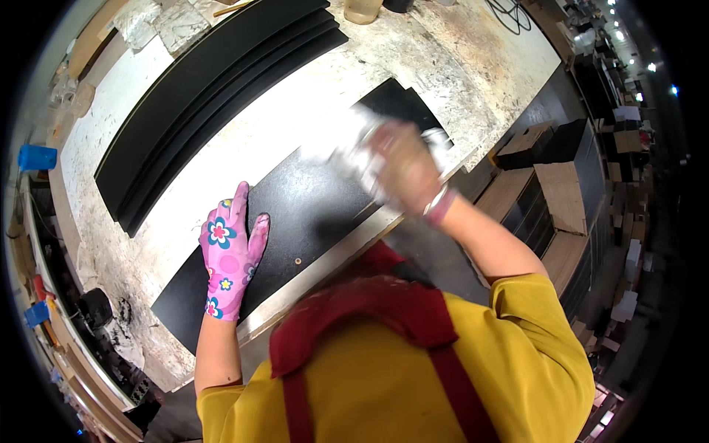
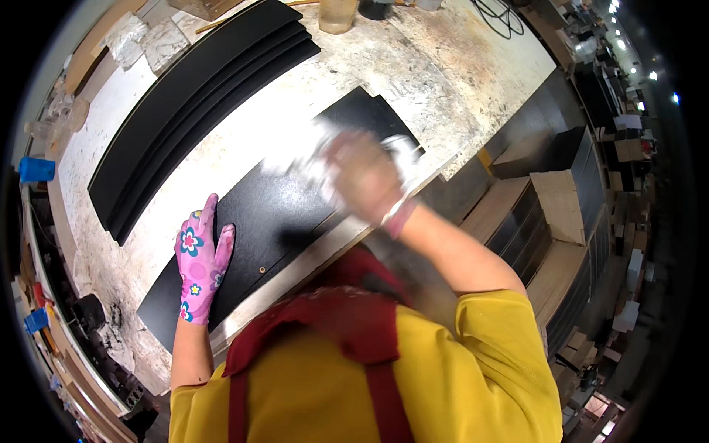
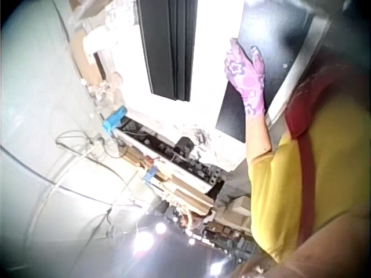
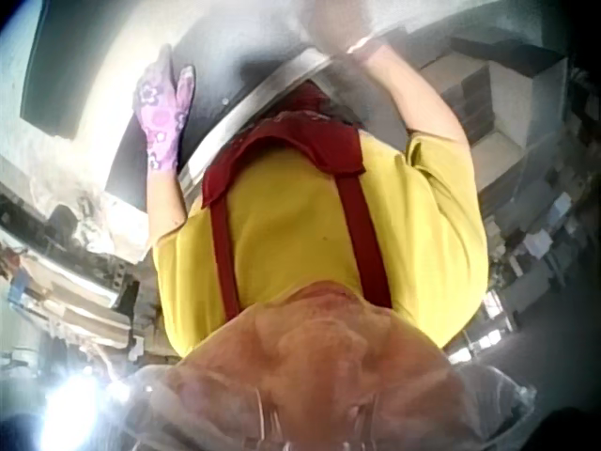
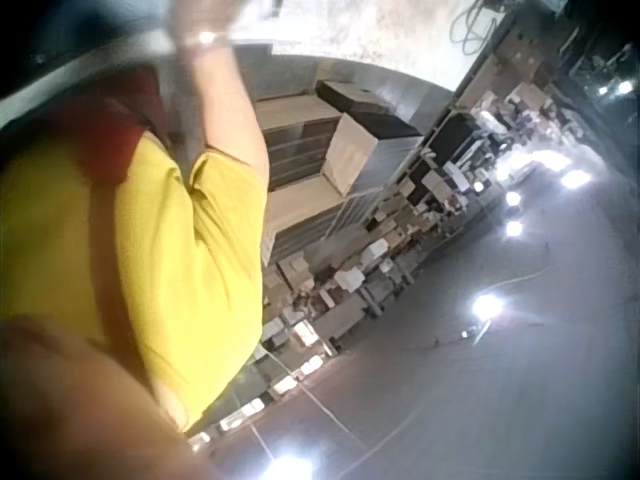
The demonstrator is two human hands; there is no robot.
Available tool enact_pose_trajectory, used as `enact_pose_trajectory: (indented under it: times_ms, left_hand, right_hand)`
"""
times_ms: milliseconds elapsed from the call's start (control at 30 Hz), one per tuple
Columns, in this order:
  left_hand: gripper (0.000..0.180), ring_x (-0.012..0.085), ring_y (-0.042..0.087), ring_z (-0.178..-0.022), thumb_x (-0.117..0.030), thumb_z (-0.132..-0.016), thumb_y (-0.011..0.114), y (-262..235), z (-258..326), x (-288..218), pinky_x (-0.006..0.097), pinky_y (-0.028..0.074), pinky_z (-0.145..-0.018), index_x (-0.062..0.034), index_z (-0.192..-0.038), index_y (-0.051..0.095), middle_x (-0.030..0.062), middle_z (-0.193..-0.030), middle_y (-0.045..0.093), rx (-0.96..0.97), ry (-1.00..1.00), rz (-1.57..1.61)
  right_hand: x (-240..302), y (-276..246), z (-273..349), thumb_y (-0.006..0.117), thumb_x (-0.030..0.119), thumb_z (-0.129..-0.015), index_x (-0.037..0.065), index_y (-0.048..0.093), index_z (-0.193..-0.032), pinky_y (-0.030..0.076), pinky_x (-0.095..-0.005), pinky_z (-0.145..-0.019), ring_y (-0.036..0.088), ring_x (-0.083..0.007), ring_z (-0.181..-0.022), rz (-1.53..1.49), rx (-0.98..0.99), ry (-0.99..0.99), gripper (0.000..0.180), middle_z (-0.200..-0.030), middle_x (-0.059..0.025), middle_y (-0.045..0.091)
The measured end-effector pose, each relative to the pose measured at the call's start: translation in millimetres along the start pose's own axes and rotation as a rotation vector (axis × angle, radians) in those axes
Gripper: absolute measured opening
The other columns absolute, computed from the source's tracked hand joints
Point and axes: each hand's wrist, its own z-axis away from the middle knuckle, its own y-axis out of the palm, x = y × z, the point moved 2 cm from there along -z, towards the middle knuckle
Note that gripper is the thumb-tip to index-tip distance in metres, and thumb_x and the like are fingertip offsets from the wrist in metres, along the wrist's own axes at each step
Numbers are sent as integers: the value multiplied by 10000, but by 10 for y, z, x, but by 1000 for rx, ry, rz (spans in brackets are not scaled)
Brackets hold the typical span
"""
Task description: The person wipes down black rectangular panels with a white cloth, handling them one at a time on a workshop table.
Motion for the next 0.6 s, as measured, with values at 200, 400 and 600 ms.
enact_pose_trajectory:
  times_ms: [200, 400, 600]
  left_hand:
    - [549, 302, 579, -924, -367, -877, 602, 21, -21, 38, 428, 465, -830, -112, -1354, 505, 139, -977, 598, -20, -3, 1]
    - [551, 301, 581, -899, -372, -870, 618, 13, 12, 76, 422, 474, -805, -128, -1352, 512, 139, -947, 588, -18, -1, -10]
    - [527, 296, 576, -881, -370, -866, 622, -16, -6, 78, 413, 478, -782, -139, -1332, 537, 136, -897, 581, -3, -25, 4]
  right_hand:
    - [-318, -182, -124, 640, 53, -807, 51, 634, -1069, 546, -372, -783, 608, -274, -910, 106, 93, 508, 262, -1029, -135, 621]
    - [-506, -303, -75, 633, 61, -842, 56, 615, -1133, 539, -384, -812, 624, -245, -931, -11, -101, 553, 292, -1009, -132, 626]
    - [545, 24, 44, 619, 39, -769, 60, 631, -871, 531, -394, -823, 619, -307, -821, 56, -54, -233, 105, -899, -144, 621]
